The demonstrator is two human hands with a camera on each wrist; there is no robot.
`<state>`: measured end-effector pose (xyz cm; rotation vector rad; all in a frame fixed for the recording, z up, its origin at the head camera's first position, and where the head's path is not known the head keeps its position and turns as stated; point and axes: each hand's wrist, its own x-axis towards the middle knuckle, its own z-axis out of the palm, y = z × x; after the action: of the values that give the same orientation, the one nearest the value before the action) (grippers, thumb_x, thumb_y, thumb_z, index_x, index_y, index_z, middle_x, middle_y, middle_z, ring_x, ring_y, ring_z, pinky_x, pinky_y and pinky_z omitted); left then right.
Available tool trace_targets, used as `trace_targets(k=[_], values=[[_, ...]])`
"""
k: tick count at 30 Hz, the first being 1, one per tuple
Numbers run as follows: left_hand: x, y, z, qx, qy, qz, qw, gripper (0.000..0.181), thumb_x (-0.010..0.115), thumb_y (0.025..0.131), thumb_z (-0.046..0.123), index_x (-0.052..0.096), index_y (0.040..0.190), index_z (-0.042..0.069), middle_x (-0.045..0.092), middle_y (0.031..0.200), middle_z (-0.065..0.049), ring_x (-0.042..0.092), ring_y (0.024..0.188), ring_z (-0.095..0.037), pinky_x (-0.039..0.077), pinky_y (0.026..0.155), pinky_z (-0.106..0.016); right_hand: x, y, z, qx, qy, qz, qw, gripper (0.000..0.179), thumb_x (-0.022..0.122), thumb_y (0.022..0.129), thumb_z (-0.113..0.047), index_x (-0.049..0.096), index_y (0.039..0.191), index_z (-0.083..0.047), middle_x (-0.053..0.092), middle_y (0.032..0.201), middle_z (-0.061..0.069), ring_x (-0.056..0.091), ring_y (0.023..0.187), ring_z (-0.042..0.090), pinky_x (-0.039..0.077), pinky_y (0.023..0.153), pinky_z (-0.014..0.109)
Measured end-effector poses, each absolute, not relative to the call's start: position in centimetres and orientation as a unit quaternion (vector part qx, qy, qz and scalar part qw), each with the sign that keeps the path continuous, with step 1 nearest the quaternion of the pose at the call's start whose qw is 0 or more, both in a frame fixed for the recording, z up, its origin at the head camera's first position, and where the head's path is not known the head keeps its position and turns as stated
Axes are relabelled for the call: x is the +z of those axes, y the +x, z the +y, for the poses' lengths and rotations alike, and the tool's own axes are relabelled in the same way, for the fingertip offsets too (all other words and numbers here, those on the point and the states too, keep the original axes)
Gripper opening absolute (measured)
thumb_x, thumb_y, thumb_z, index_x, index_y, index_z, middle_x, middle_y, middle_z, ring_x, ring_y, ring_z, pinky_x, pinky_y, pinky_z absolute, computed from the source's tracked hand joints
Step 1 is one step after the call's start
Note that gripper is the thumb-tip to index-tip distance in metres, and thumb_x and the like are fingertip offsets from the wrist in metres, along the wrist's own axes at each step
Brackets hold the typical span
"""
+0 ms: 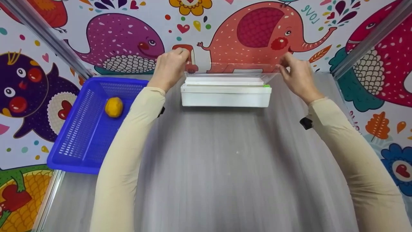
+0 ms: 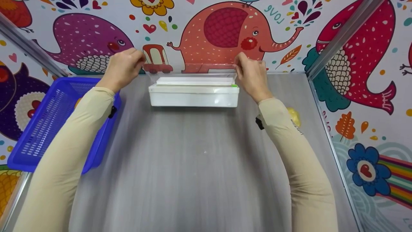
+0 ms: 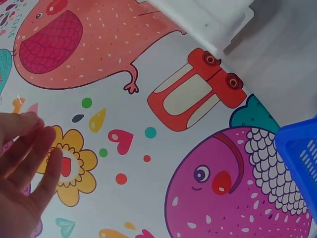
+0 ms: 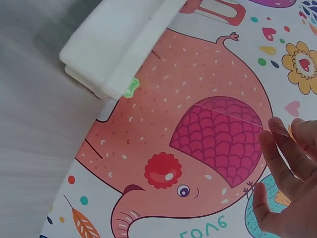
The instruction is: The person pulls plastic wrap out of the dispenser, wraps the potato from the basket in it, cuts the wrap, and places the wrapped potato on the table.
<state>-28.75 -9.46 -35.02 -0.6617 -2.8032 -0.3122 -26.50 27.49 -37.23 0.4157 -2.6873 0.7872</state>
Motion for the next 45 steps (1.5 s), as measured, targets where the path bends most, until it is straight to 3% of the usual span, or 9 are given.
trace_targets(k=[5,11,15,24,30,38,45], values=[[-34.7,-29.7,-9.3,-0.101,-0.207,-0.966,0.118,0.016,0.057,0.095,0.003,0.063,0.110,0.001,0.066,0.105,-0.017,0.063,0.085,-0.032,0.053,0.078,-0.039,-36.4,-27.3,27.1,0.267,0.127,-0.944,0.147,0.021,0.058,0.097,-0.018,0.059,0.107,0.000,0.068,0.098,0.016,0.060,0.083,0.027,0.040,0.067,0.031],[-34.0,-30.8,-9.2,-0.099,-0.185,-0.970,0.122,0.016,0.053,0.099,0.008,0.063,0.109,0.001,0.065,0.099,-0.016,0.061,0.084,-0.031,0.053,0.077,-0.038,-35.0,-28.5,26.6,0.263,0.115,-0.949,0.129,0.023,0.059,0.096,-0.020,0.060,0.109,-0.001,0.068,0.102,0.017,0.061,0.092,0.031,0.049,0.082,0.042],[-33.2,-31.4,-9.0,-0.101,-0.172,-0.973,0.119,0.017,0.053,0.099,0.009,0.063,0.111,0.002,0.064,0.103,-0.016,0.060,0.087,-0.031,0.052,0.081,-0.038,-34.1,-29.2,26.5,0.251,0.090,-0.957,0.112,0.028,0.055,0.098,-0.023,0.063,0.116,-0.003,0.068,0.108,0.015,0.061,0.095,0.028,0.048,0.084,0.040],[-31.7,-32.4,-8.3,-0.091,-0.171,-0.968,0.163,0.017,0.051,0.099,0.004,0.062,0.111,0.001,0.064,0.104,-0.016,0.061,0.088,-0.030,0.051,0.080,-0.036,-32.1,-30.4,26.6,0.226,0.074,-0.963,0.129,0.036,0.047,0.101,-0.026,0.063,0.123,-0.003,0.065,0.117,0.017,0.059,0.100,0.032,0.046,0.090,0.042],[-31.1,-32.9,-8.0,-0.087,-0.167,-0.964,0.186,0.021,0.046,0.101,0.006,0.061,0.114,-0.001,0.063,0.105,-0.017,0.059,0.087,-0.030,0.049,0.078,-0.035,-30.8,-31.2,26.4,0.214,0.056,-0.965,0.143,0.039,0.043,0.102,-0.030,0.063,0.125,-0.006,0.065,0.119,0.013,0.061,0.097,0.028,0.050,0.088,0.039],[-30.3,-33.2,-8.1,-0.076,-0.166,-0.963,0.200,0.021,0.045,0.102,0.006,0.058,0.117,-0.001,0.062,0.108,-0.017,0.059,0.091,-0.031,0.049,0.080,-0.036,-29.8,-31.8,26.3,0.199,0.073,-0.964,0.158,0.036,0.043,0.103,-0.026,0.063,0.125,-0.005,0.064,0.121,0.015,0.059,0.103,0.032,0.046,0.092,0.042],[-30.4,-33.5,-8.0,-0.090,-0.175,-0.961,0.192,0.024,0.045,0.101,0.004,0.056,0.122,-0.002,0.061,0.109,-0.018,0.061,0.088,-0.032,0.052,0.080,-0.035,-30.4,-31.9,26.4,0.208,0.069,-0.965,0.142,0.035,0.043,0.103,-0.024,0.062,0.125,-0.004,0.064,0.119,0.016,0.057,0.102,0.030,0.047,0.088,0.042]])
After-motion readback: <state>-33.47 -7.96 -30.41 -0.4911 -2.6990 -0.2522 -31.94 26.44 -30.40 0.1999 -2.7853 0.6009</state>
